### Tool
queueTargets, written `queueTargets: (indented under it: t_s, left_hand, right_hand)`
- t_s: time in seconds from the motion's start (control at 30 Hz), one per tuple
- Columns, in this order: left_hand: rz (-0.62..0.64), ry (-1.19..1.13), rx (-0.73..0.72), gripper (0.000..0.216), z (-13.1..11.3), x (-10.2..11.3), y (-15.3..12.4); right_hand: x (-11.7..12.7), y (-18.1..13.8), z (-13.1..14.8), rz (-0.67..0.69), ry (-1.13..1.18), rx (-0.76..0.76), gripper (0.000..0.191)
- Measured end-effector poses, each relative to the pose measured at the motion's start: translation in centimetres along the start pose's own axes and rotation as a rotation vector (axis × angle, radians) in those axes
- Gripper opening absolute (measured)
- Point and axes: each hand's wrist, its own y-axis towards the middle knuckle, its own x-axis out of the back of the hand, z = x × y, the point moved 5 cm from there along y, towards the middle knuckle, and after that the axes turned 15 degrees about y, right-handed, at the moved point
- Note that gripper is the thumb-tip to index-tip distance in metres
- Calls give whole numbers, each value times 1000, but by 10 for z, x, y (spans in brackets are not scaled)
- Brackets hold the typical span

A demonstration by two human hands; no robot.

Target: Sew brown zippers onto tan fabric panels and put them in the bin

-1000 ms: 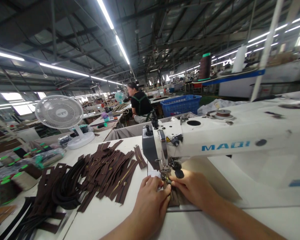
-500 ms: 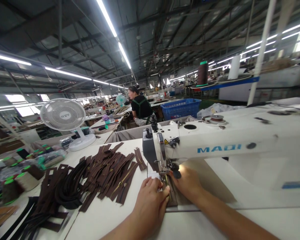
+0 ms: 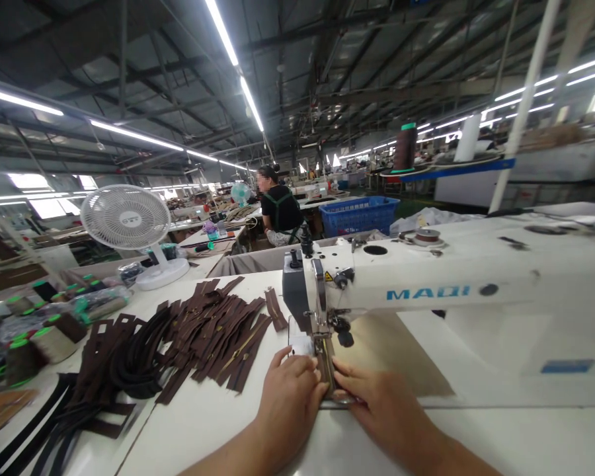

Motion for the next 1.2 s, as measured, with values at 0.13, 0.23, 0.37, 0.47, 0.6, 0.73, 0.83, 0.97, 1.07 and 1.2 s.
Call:
queueTargets:
  t_s: [0.13, 0.23, 0.37, 0.47, 0.6, 0.73, 0.83, 0.97, 1.07, 1.2]
  left_hand:
    - [-25, 16, -18, 9, 3, -1, 4]
    - [-56, 26, -35, 9, 9, -6, 11]
    - [-123, 59, -42, 8, 17, -12, 20]
    - [-134, 59, -53, 9, 16, -11, 17]
    - [-118, 11, -72, 12, 8, -7, 4]
    - [-82, 17, -91, 14, 6, -6, 1]
    - [-50, 11, -109, 13, 9, -6, 6]
    - [-47, -20, -99, 11, 14, -8, 13]
    - [-55, -44, -83, 11, 16, -12, 16]
    - [-57, -78, -69, 13, 19, -15, 17]
  right_hand:
    - [0, 7, 0, -31, -21, -1, 32]
    - [1, 15, -3, -37, -61, 17, 30]
    - [3, 25, -6, -81, -78, 45, 29]
    - [2, 28, -8, -104, -99, 56, 32]
    - [-2, 23, -8, -115, -136, 76, 33]
    - [-2, 21, -8, -139, -175, 79, 34]
    - [0, 25, -11, -149, -206, 92, 32]
    - [2, 32, -20, -184, -237, 106, 30]
    - [2, 35, -26, -202, -246, 116, 29]
    - [2, 35, -27, -245, -305, 186, 29]
